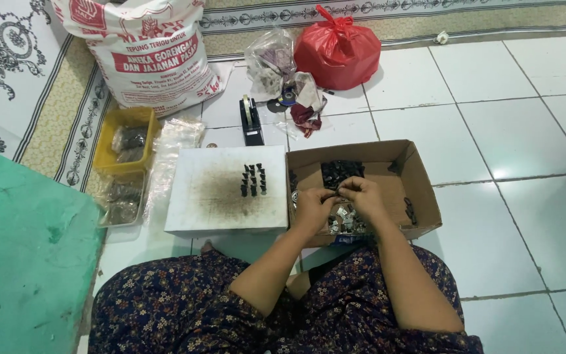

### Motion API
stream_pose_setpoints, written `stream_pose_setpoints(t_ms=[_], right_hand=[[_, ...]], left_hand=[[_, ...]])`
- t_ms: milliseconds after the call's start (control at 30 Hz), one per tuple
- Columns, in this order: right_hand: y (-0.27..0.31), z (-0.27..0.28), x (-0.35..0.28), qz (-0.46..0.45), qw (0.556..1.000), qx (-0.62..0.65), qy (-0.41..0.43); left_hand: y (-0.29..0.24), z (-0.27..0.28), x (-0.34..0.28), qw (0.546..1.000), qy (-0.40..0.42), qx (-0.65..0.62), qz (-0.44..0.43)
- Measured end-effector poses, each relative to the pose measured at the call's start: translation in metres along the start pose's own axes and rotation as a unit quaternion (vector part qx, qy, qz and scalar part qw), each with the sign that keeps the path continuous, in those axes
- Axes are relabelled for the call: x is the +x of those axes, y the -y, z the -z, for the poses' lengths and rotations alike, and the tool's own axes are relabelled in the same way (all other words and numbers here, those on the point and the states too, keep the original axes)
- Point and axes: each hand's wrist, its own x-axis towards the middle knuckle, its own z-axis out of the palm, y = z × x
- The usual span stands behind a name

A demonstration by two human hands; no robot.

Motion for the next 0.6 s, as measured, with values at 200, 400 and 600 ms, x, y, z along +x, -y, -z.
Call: stream_pose_setpoints(t_ms=[200,400,600], right_hand=[[0.031,-0.006,-0.019,-0.059,0.993,0.101,0.034],[0.045,0.017,-0.021,-0.127,0.962,0.241,-0.026],[0.056,-0.024,-0.033,-0.046,0.985,0.164,-0.012]], left_hand=[[-0.011,0.016,-0.008,0.998,0.021,-0.045,0.047],[-0.008,0.052,-0.028,0.981,0.058,-0.125,0.134],[-0.031,0.096,-0.051,0.956,-0.003,-0.211,0.205]])
